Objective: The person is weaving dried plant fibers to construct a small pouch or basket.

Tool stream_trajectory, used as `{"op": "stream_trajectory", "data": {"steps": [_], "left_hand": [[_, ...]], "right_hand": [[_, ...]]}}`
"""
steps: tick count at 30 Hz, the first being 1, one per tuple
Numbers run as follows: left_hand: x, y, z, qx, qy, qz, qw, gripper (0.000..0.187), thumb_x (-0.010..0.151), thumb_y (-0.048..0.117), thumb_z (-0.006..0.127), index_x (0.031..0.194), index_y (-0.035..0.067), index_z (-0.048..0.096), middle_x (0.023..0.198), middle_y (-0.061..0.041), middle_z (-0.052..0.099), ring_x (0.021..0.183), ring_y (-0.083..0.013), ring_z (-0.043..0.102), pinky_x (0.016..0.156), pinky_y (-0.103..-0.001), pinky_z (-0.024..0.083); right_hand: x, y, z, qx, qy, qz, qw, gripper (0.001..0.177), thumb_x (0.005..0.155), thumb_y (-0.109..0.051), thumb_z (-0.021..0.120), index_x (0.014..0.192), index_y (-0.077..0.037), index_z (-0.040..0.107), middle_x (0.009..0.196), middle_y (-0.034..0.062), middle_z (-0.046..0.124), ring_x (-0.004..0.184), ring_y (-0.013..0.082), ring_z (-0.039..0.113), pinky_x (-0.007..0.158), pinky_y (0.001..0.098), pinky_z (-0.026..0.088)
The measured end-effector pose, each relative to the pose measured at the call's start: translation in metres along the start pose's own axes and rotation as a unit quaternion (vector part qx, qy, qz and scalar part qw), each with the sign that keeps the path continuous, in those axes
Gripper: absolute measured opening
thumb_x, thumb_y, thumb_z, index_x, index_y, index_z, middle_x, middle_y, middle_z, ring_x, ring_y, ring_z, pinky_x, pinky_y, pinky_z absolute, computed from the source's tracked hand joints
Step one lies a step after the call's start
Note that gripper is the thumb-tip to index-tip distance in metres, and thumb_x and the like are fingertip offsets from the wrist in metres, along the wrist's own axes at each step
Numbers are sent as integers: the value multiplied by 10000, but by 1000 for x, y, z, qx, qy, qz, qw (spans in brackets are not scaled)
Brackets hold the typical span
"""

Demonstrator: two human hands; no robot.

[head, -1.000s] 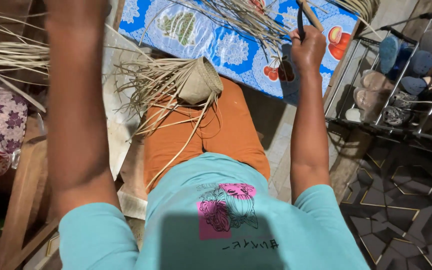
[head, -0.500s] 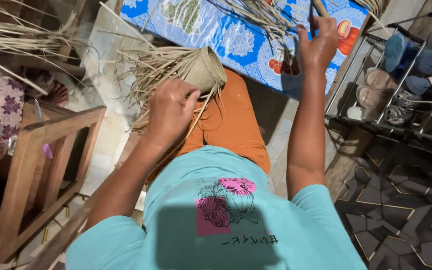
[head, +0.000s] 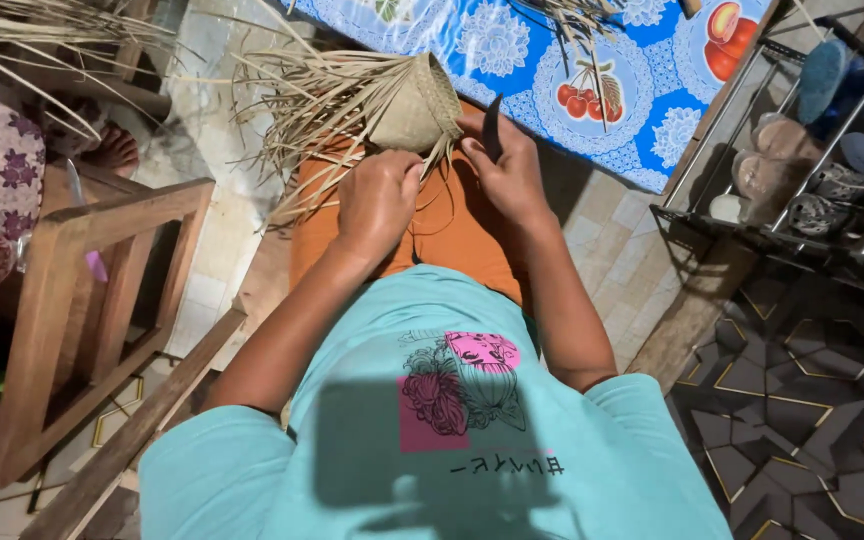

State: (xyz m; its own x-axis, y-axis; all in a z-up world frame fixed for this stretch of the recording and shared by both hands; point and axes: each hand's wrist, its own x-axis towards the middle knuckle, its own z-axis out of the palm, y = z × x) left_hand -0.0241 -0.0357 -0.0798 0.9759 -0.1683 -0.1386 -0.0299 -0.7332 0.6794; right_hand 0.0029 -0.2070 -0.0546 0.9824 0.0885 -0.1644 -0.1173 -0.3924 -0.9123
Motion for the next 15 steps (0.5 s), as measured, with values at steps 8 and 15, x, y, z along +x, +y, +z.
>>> {"op": "stream_trajectory", "data": {"steps": [8,15], "left_hand": [[11,7,15,63,47,32,996,127,805,231,584,782,132,660,657,-86,609,706,-306,613,686,-416,442],[16,1,11,84,20,44,995,92,754,225,586,723,140,603,630,-55,572,713,-289,585,692,-405,404]], "right_hand": [[10,10,6,-27,2,-91,995,82,804,30,638,876,-9,642,769,138,609,747,263,606,679,389,491],[12,13,1,-31,-3,-99,995,78,807,-14,663,865,-66,658,720,84,595,703,205,580,648,347,472]]}}
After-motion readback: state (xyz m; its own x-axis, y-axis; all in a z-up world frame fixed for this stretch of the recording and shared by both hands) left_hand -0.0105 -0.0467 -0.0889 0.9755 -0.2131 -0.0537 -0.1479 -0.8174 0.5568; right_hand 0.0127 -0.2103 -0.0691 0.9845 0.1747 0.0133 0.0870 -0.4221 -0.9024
